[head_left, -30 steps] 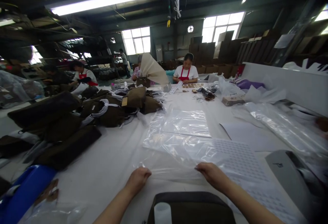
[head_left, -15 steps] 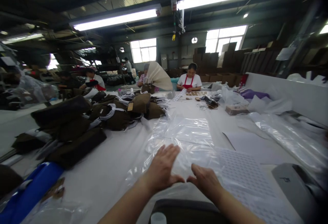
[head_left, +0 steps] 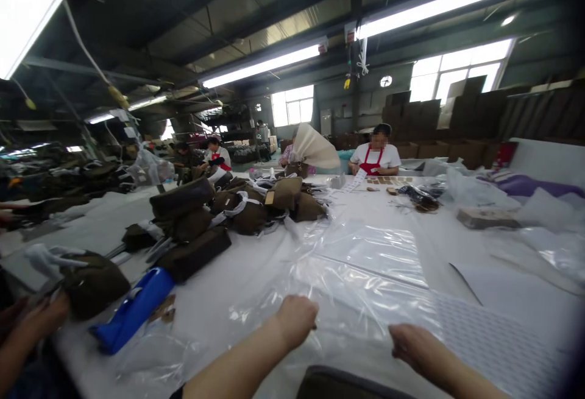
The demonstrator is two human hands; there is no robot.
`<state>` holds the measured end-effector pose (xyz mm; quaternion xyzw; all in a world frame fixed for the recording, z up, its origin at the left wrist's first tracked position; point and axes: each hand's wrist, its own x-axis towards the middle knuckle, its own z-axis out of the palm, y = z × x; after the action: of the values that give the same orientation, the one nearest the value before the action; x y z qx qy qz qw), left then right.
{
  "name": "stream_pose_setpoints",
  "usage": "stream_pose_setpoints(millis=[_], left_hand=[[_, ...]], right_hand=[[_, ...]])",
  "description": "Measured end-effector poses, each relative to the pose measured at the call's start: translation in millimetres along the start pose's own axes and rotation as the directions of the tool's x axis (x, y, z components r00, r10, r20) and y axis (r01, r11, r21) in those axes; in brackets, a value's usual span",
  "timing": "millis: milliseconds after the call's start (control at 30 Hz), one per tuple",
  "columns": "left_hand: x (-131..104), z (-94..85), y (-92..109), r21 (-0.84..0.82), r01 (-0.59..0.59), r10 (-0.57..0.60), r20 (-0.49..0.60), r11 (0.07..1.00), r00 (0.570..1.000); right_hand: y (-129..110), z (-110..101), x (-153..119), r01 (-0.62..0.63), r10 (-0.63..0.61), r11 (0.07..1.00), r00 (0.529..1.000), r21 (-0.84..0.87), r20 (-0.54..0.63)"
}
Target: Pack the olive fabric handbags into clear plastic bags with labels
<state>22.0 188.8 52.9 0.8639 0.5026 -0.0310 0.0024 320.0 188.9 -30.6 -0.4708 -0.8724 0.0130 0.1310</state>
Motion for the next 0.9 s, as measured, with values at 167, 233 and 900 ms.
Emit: stream_pose_setpoints(millis=[167,233,900], left_hand=[[14,-32.0,-9,-0.030,0.114,-0.118,-0.199,0.993,0.973],[10,-23.4,-5,-0.132,0.194,-0.225,-0.288,0.972,0.931],[13,79.0,-40,-0.864,0.393,-0.806,-0.024,0.315,0.591]], right_hand=[[18,-76,19,-0.199,0.179,0.974,0.967,-0.104,-0.181],[18,-87,0,-0.245,0.201,0.957,0.946,-0.157,-0.253],[18,19,-74,-0.676,0.809,0.587,0.516,0.445,-0.282]])
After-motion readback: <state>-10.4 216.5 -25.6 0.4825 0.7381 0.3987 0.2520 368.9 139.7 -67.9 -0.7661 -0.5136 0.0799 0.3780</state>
